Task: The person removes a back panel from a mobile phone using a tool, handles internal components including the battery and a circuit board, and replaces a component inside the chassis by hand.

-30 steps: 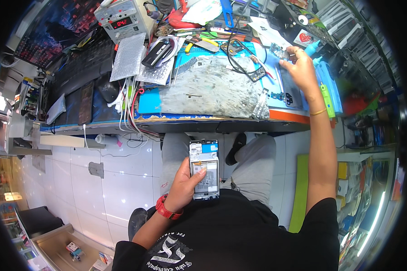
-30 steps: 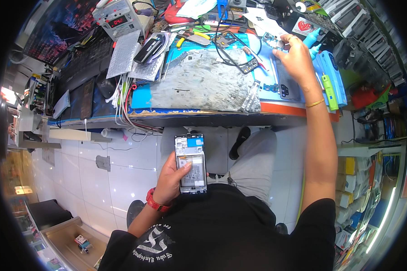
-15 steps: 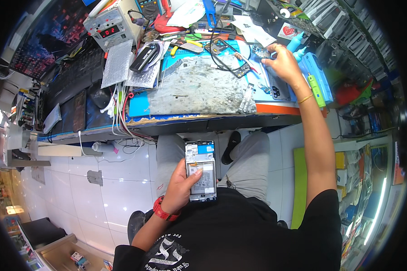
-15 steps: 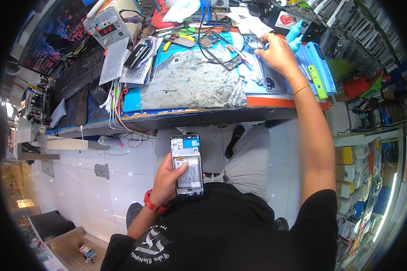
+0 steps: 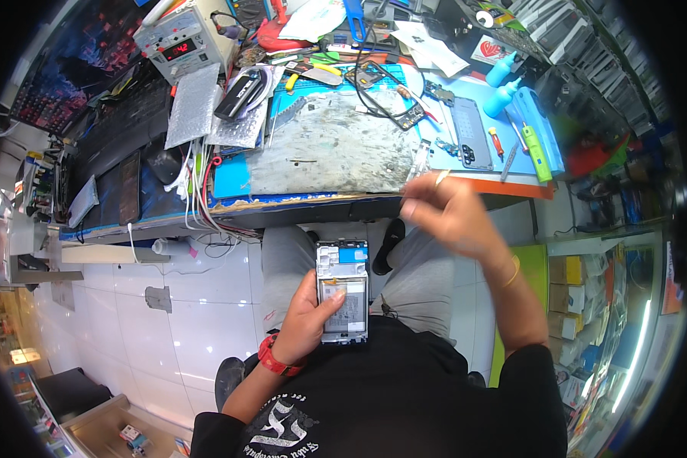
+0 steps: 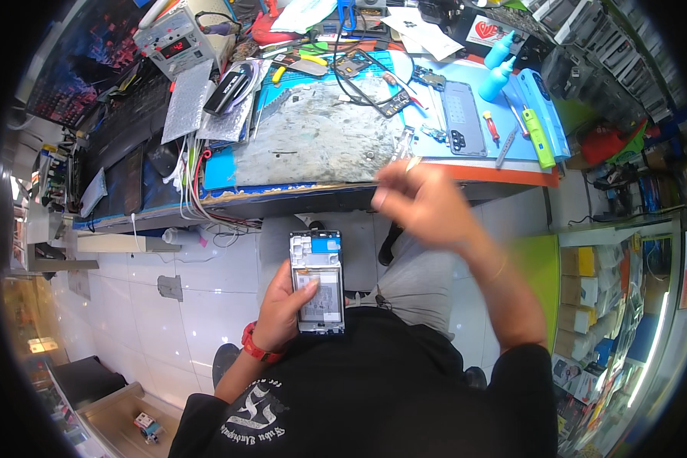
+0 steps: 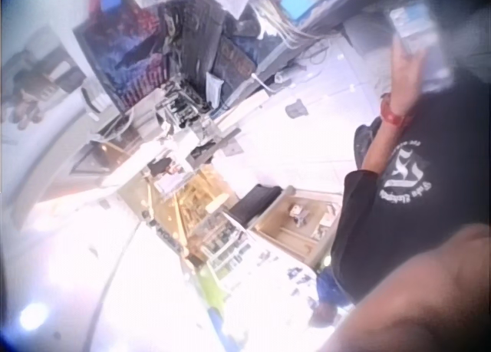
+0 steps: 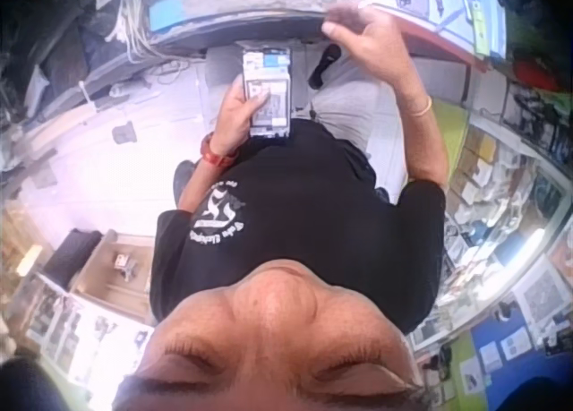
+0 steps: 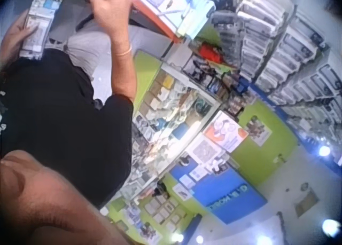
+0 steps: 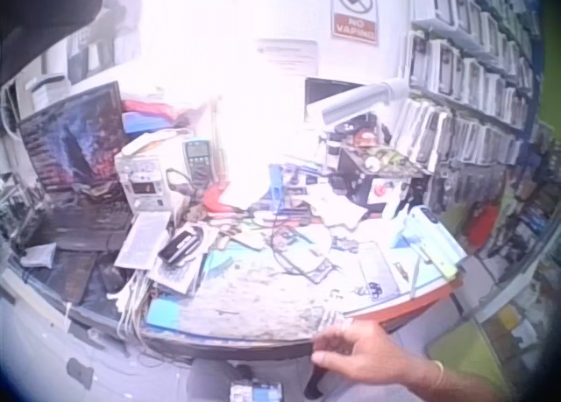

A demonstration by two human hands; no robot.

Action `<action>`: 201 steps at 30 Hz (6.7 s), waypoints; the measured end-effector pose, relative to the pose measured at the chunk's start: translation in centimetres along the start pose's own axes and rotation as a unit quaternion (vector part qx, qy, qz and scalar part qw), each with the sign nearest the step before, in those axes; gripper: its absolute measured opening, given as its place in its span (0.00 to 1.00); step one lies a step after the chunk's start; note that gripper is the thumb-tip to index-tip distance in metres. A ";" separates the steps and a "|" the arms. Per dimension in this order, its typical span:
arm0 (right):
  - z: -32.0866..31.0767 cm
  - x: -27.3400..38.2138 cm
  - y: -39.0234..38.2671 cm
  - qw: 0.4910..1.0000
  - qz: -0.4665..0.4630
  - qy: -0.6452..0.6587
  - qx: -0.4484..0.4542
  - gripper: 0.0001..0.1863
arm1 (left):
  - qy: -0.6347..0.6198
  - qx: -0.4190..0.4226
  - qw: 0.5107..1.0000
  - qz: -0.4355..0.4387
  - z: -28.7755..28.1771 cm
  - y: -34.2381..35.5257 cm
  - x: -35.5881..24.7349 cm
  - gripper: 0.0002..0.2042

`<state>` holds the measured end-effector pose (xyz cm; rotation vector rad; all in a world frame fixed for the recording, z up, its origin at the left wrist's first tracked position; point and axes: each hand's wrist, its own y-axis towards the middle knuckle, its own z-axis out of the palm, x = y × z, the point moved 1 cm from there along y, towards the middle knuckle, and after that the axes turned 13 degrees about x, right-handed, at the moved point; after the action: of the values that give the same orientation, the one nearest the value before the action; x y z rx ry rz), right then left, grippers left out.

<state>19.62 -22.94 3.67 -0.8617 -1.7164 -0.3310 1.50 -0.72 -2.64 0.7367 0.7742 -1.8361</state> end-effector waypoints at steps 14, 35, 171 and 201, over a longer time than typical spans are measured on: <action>5.4 -1.2 -2.6 0.984 -0.026 0.167 0.051 0.12 | -0.018 0.055 0.997 -0.049 1.3 0.4 -0.9 0.20; 5.5 -1.2 -2.7 0.989 0.000 0.138 0.047 0.13 | -0.008 0.055 0.997 -0.060 0.9 0.1 -0.2 0.21; 5.4 2.6 2.3 0.995 -0.099 0.007 -0.019 0.06 | -0.005 -0.030 0.999 -0.031 -1.7 -1.1 -1.5 0.20; 3.4 -0.7 3.0 0.992 -0.101 0.044 -0.065 0.07 | 0.034 0.012 0.997 -0.061 -3.0 5.5 -4.2 0.19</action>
<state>19.36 -19.06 1.28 -0.7565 -1.7181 -0.6142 8.43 2.12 -2.29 0.7856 0.8589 -1.9414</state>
